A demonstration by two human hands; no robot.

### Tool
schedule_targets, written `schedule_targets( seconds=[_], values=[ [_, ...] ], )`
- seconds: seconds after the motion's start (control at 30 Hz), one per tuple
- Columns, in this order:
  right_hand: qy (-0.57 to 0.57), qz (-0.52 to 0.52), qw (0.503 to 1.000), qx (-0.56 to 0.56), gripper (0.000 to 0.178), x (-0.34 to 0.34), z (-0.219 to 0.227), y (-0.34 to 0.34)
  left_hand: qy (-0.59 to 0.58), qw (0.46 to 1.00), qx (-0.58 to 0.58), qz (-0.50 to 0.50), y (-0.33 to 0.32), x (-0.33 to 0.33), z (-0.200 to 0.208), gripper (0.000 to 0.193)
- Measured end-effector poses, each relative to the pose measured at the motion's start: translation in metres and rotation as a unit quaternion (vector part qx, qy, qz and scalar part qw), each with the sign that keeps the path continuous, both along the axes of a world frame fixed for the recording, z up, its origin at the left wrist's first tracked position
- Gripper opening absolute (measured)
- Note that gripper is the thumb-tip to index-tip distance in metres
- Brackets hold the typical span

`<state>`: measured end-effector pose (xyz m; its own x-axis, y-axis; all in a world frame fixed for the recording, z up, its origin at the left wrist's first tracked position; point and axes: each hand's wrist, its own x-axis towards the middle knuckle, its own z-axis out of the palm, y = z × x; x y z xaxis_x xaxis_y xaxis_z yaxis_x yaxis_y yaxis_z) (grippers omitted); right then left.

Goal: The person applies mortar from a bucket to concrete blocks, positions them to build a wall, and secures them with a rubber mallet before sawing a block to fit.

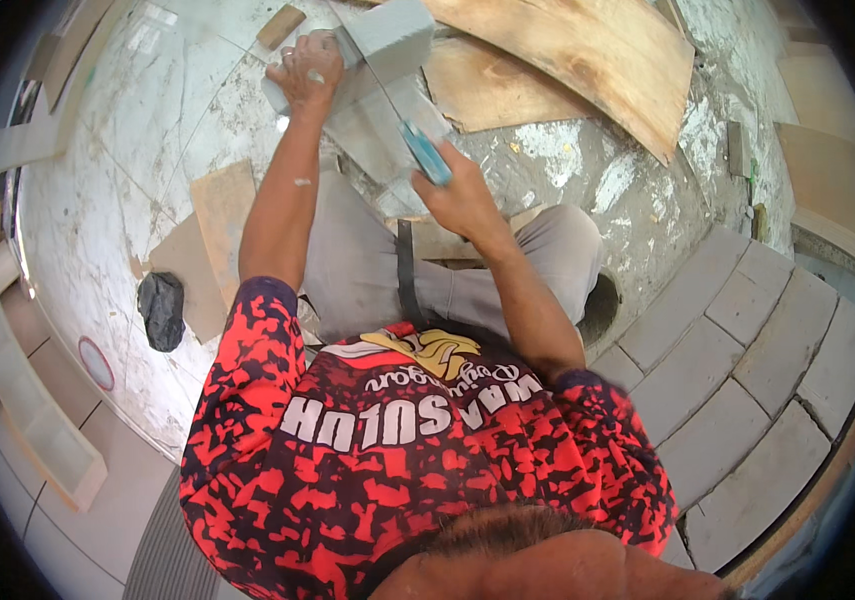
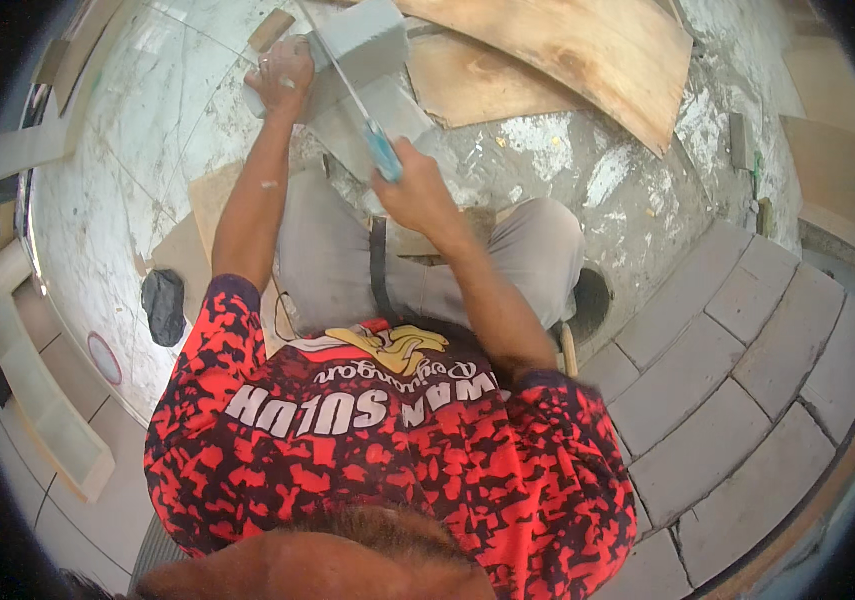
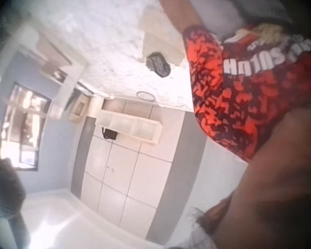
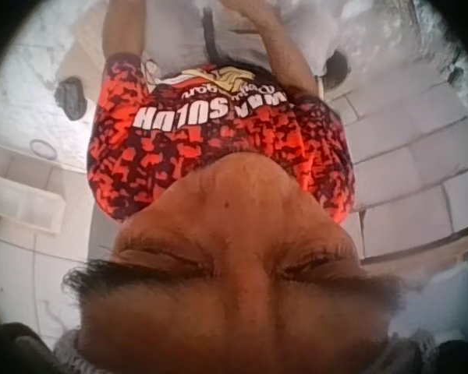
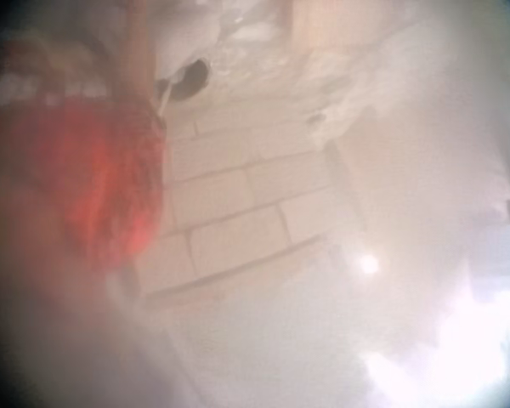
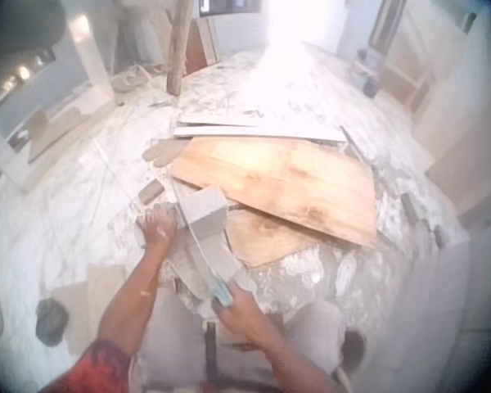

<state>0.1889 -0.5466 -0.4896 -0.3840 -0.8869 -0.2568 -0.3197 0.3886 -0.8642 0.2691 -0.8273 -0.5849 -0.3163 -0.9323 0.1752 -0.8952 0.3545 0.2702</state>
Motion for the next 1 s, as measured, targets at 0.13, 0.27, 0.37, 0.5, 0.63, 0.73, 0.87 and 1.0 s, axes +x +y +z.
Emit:
schedule_targets(
  seconds=[0.13,0.27,0.37,0.5,0.63,0.73,0.87,1.0],
  values=[
    [-0.003,-0.005,0.999,-0.032,0.043,0.015,0.009,0.037,0.001,1.000,0.001,0.016,-0.013,0.007,0.005,0.034],
    [-0.017,-0.018,0.998,-0.066,0.047,0.020,0.024,0.092,-0.025,0.998,-0.047,-0.017,-0.002,0.008,0.001,0.035],
    [0.035,-0.007,0.999,-0.021,0.045,0.008,-0.014,0.014,0.011,1.000,-0.007,-0.025,0.000,0.005,0.009,0.037],
    [0.031,-0.037,0.998,-0.049,0.038,0.007,-0.034,-0.017,-0.029,0.999,0.011,-0.008,-0.006,0.008,-0.002,0.043],
    [0.056,-0.053,0.992,-0.101,0.027,0.001,-0.045,-0.016,-0.025,0.991,-0.012,-0.130,-0.029,0.028,-0.017,0.068],
    [0.046,-0.063,0.993,-0.092,0.024,0.004,-0.050,-0.012,-0.156,0.964,0.025,-0.214,-0.029,0.040,-0.003,0.093],
    [0.068,-0.110,0.972,-0.198,0.036,0.004,-0.021,0.010,-0.181,0.950,0.118,-0.224,-0.006,0.034,0.056,0.103],
    [0.038,-0.064,0.983,-0.168,0.042,0.015,0.002,0.023,-0.004,0.918,0.292,-0.267,-0.016,0.064,0.053,0.098]
  ],
)
